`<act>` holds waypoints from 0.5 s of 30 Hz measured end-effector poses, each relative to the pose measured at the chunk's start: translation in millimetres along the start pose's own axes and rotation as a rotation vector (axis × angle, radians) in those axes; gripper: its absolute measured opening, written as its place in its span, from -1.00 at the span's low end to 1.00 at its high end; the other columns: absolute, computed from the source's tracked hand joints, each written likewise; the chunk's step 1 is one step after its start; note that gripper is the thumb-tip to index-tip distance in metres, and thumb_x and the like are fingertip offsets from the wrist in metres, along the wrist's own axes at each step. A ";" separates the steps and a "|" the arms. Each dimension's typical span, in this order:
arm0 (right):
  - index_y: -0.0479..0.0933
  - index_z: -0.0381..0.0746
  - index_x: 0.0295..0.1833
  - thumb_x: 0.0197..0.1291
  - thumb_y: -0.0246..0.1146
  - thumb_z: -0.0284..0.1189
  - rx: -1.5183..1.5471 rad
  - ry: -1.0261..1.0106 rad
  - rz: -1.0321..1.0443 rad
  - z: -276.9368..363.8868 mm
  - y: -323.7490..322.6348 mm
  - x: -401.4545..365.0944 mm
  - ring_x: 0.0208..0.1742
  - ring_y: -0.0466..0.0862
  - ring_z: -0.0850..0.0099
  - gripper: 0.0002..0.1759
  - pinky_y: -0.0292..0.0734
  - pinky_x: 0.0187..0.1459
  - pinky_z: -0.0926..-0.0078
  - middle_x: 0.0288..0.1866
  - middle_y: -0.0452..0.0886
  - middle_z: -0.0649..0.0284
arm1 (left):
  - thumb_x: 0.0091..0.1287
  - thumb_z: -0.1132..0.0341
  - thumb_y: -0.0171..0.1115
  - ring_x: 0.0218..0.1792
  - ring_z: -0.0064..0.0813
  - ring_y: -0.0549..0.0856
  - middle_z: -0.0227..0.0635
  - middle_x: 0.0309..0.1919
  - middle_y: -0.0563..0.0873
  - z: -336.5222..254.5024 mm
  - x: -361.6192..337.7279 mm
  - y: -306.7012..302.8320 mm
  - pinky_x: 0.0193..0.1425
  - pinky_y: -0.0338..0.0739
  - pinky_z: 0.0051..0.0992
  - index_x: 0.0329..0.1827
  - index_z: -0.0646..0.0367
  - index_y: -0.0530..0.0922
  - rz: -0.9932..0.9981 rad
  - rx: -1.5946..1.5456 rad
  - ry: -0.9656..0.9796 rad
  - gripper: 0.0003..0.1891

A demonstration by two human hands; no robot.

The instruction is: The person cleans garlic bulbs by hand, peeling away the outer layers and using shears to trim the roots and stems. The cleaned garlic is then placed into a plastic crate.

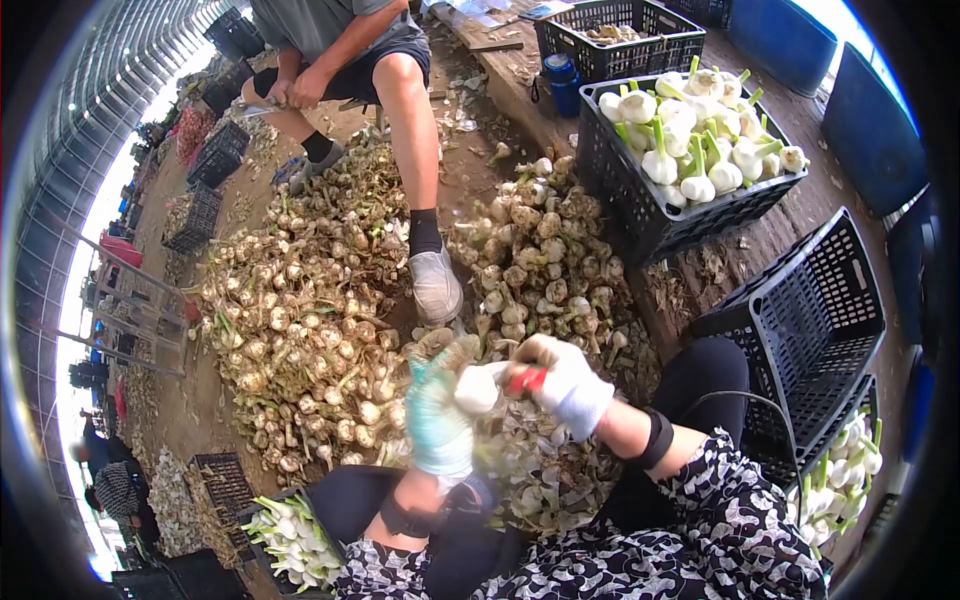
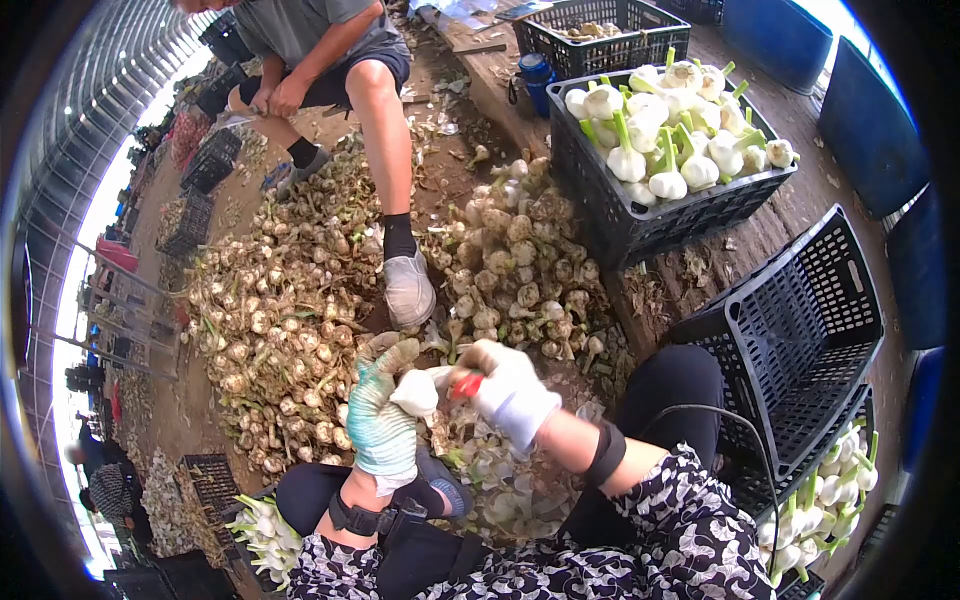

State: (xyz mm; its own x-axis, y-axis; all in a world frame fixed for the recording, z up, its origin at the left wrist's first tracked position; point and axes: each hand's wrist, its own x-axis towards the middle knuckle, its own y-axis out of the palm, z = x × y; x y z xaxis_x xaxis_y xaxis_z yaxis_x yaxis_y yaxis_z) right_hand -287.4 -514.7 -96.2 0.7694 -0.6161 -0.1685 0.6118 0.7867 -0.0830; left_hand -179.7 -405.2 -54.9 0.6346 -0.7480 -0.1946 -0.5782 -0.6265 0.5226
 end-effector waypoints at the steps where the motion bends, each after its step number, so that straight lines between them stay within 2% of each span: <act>1: 0.50 -0.32 -0.28 0.15 0.20 -0.33 -0.013 0.052 -0.025 -28.8 -4.0 12.2 -0.35 0.64 0.30 -0.76 0.53 -0.25 0.46 -0.39 0.62 0.10 | 0.28 0.30 0.05 -0.06 -0.38 0.61 -0.17 -0.06 0.59 -2.1 0.9 -1.7 0.01 0.56 -0.40 0.08 0.36 0.42 0.074 -0.192 -0.019 -0.63; 2: 0.51 -0.31 -0.27 0.17 0.18 -0.28 -0.236 -0.080 0.037 -47.5 -8.6 14.6 -0.34 0.63 0.24 -0.73 0.53 -0.24 0.42 -0.39 0.62 0.09 | 0.28 0.22 0.05 -0.19 -0.36 0.66 -0.14 -0.14 0.63 -5.4 2.2 2.5 -0.09 0.61 -0.40 0.00 0.37 0.49 -0.059 -0.165 0.021 -0.62; 3: 0.52 -0.30 -0.25 0.19 0.16 -0.23 -0.458 -0.211 0.099 -57.0 -9.3 14.3 -0.32 0.63 0.19 -0.69 0.53 -0.23 0.37 -0.38 0.62 0.08 | 0.28 0.22 0.05 -0.19 -0.36 0.66 -0.14 -0.14 0.63 -7.1 5.8 -4.4 -0.09 0.61 -0.40 0.00 0.37 0.49 -0.058 -0.161 0.026 -0.62; 4: 0.55 -0.24 -0.20 0.21 0.11 -0.13 -0.538 0.027 0.307 -27.7 -12.5 7.1 -0.25 0.61 0.11 -0.63 0.51 -0.18 0.30 -0.32 0.63 0.07 | 0.30 0.18 0.03 -0.24 -0.36 0.67 -0.14 -0.15 0.64 -7.8 11.0 -17.9 -0.14 0.62 -0.40 -0.03 0.37 0.51 -0.067 -0.225 -0.082 -0.61; 5: 0.57 -0.24 -0.26 0.10 0.20 -0.26 -0.731 0.109 0.342 -9.4 -10.3 0.9 -0.27 0.61 0.14 -0.74 0.53 -0.18 0.34 -0.33 0.62 0.07 | 0.31 0.14 0.01 -0.29 -0.36 0.68 -0.13 -0.16 0.65 -8.9 13.8 -29.0 -0.18 0.63 -0.41 -0.07 0.38 0.53 -0.079 -0.291 -0.190 -0.59; 6: 0.58 -0.24 -0.27 0.05 0.23 -0.26 -0.755 0.014 0.315 -15.5 -11.5 5.2 -0.25 0.60 0.13 -0.73 0.52 -0.16 0.33 -0.31 0.61 0.08 | 0.32 0.08 -0.01 -0.37 -0.35 0.69 -0.13 -0.23 0.68 -10.7 14.5 -34.0 -0.28 0.64 -0.39 -0.07 0.38 0.53 -0.122 -0.318 -0.211 -0.55; 7: 0.59 -0.24 -0.27 0.01 0.26 -0.25 -0.778 -0.079 0.285 -18.8 -13.0 9.1 -0.22 0.59 0.12 -0.72 0.51 -0.13 0.31 -0.29 0.61 0.09 | 0.32 0.08 -0.01 -0.37 -0.35 0.69 -0.13 -0.23 0.68 -10.2 16.8 -41.4 -0.28 0.64 -0.39 -0.07 0.38 0.53 -0.127 -0.319 -0.212 -0.55; 8: 0.58 -0.24 -0.20 -0.04 0.30 -0.33 -0.890 -0.160 0.164 -19.3 -16.2 7.5 -0.13 0.57 0.14 -0.72 0.50 -0.08 0.32 -0.20 0.60 0.13 | 0.33 0.06 -0.02 -0.36 -0.35 0.69 -0.13 -0.23 0.68 -8.6 20.4 -49.6 -0.29 0.64 -0.38 -0.07 0.38 0.53 -0.098 -0.427 -0.329 -0.53; 9: 0.54 -0.24 -0.10 -0.08 0.32 -0.41 -0.805 -0.353 0.026 -15.4 -20.2 5.8 -0.08 0.56 0.13 -0.64 0.49 -0.04 0.34 -0.12 0.56 0.11 | 0.33 0.03 -0.04 -0.36 -0.35 0.69 -0.12 -0.23 0.68 -11.9 23.3 -48.3 -0.31 0.64 -0.38 -0.08 0.37 0.53 -0.062 -0.535 -0.444 -0.51; 11: 0.49 -0.22 0.01 0.00 0.34 -0.40 -0.408 -0.385 0.001 -5.2 -17.2 6.4 -0.08 0.58 0.20 -0.59 0.50 -0.02 0.42 -0.09 0.55 0.14 | 0.31 0.05 -0.04 -0.36 -0.34 0.69 -0.11 -0.23 0.68 -15.1 19.5 -35.2 -0.27 0.63 -0.36 -0.07 0.38 0.53 -0.081 -0.578 -0.436 -0.52; 12: 0.49 -0.22 0.01 0.00 0.34 -0.40 -0.413 -0.390 0.005 3.7 -14.1 3.3 -0.08 0.58 0.20 -0.59 0.50 -0.02 0.42 -0.09 0.55 0.14 | 0.24 0.04 0.06 -0.43 -0.33 0.69 -0.12 -0.31 0.67 -14.7 18.6 -26.9 -0.39 0.66 -0.41 -0.15 0.34 0.54 -0.197 -0.513 -0.378 -0.56; 13: 0.48 -0.23 0.04 0.00 0.35 -0.42 -0.033 -0.166 0.082 14.7 -9.7 -1.4 -0.07 0.58 0.29 -0.56 0.49 -0.02 0.46 -0.10 0.55 0.17 | 0.17 0.03 0.16 -0.51 -0.31 0.69 -0.12 -0.39 0.65 -16.9 17.2 -20.1 -0.50 0.70 -0.47 -0.23 0.29 0.54 -0.311 -0.446 -0.321 -0.58; 14: 0.47 -0.23 0.07 0.01 0.35 -0.45 0.346 0.064 0.151 20.5 -4.4 -5.1 -0.06 0.57 0.39 -0.54 0.48 -0.01 0.50 -0.11 0.54 0.19 | 0.21 0.10 0.08 -0.44 -0.28 0.68 -0.11 -0.32 0.65 -23.1 13.1 -13.3 -0.42 0.69 -0.39 -0.20 0.33 0.53 -0.310 -0.445 -0.335 -0.61; 15: 0.45 -0.26 0.10 0.04 0.31 -0.51 0.505 -0.119 0.156 19.4 1.8 -6.7 -0.10 0.54 0.52 -0.55 0.48 -0.05 0.54 -0.14 0.53 0.25 | 0.21 0.10 0.08 -0.44 -0.28 0.68 -0.11 -0.32 0.65 -25.9 10.5 -6.3 -0.42 0.69 -0.39 -0.20 0.33 0.53 -0.307 -0.449 -0.337 -0.61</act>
State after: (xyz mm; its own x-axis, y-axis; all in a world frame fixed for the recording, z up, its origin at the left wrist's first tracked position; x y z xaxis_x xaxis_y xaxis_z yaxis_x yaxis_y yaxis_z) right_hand -287.9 -509.9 -76.1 0.8556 -0.5169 -0.0261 0.4782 0.7703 0.4218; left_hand -156.1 -403.4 -38.8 0.4985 -0.6226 -0.6032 -0.0779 -0.7251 0.6842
